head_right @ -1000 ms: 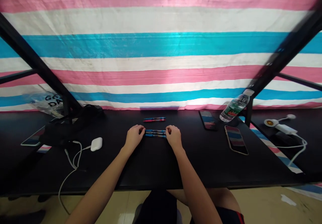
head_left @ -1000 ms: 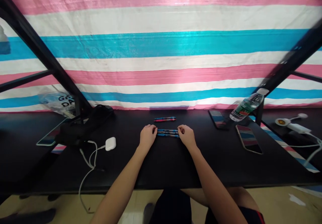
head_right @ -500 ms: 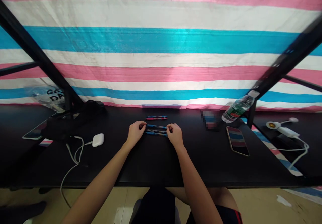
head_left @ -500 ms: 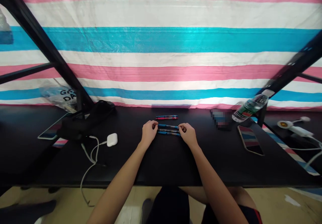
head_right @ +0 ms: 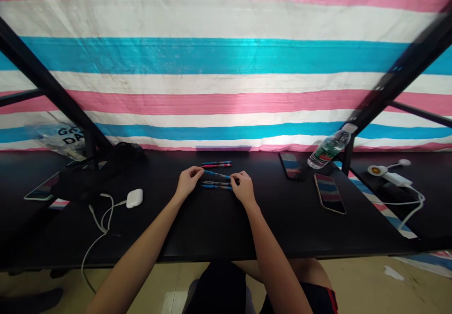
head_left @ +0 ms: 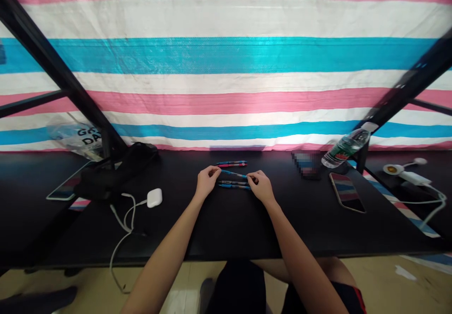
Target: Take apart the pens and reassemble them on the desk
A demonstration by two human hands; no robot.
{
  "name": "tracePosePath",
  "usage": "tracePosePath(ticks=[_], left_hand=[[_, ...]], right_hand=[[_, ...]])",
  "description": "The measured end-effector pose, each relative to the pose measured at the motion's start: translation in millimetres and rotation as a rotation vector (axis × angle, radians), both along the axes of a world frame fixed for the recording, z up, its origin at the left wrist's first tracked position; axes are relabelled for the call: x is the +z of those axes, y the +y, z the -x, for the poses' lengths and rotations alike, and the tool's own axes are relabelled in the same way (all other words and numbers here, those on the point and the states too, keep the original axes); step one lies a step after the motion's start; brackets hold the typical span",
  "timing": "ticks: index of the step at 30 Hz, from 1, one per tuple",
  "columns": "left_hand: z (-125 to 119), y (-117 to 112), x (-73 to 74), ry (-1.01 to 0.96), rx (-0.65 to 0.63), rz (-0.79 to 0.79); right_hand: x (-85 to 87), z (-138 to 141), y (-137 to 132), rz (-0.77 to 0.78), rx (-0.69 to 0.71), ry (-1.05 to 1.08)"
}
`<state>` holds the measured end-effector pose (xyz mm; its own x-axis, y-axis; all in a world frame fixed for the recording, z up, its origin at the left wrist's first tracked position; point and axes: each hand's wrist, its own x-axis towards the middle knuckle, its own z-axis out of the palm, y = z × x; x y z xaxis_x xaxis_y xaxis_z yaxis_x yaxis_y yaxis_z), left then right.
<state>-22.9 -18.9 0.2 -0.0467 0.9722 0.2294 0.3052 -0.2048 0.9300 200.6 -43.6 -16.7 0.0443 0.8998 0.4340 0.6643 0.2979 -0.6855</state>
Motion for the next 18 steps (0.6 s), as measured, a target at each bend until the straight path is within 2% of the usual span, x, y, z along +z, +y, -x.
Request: tracePosePath(ticks=[4, 10, 14, 18], left_hand=[[-1.2, -4.4, 8.6, -0.020, -0.007, 0.011], [-6.3, -11.8, 20.4, 0.039, -0.099, -0.063], [-6.5, -14.8, 24.9, 0.074, -0.168, -0.103], [-4.4, -15.1, 25.6, 0.116, -0.181, -0.109]], right_hand=[[3.1, -1.9, 0.6, 0.033, 0.039, 0.104], [9.2, -3.6, 3.3, 0.160, 0.096, 0.552], [11.2, -2.3, 3.1, 0.158, 0.142, 0.557], [11.5, -2.0, 1.9, 0.164, 0.174, 0.513]])
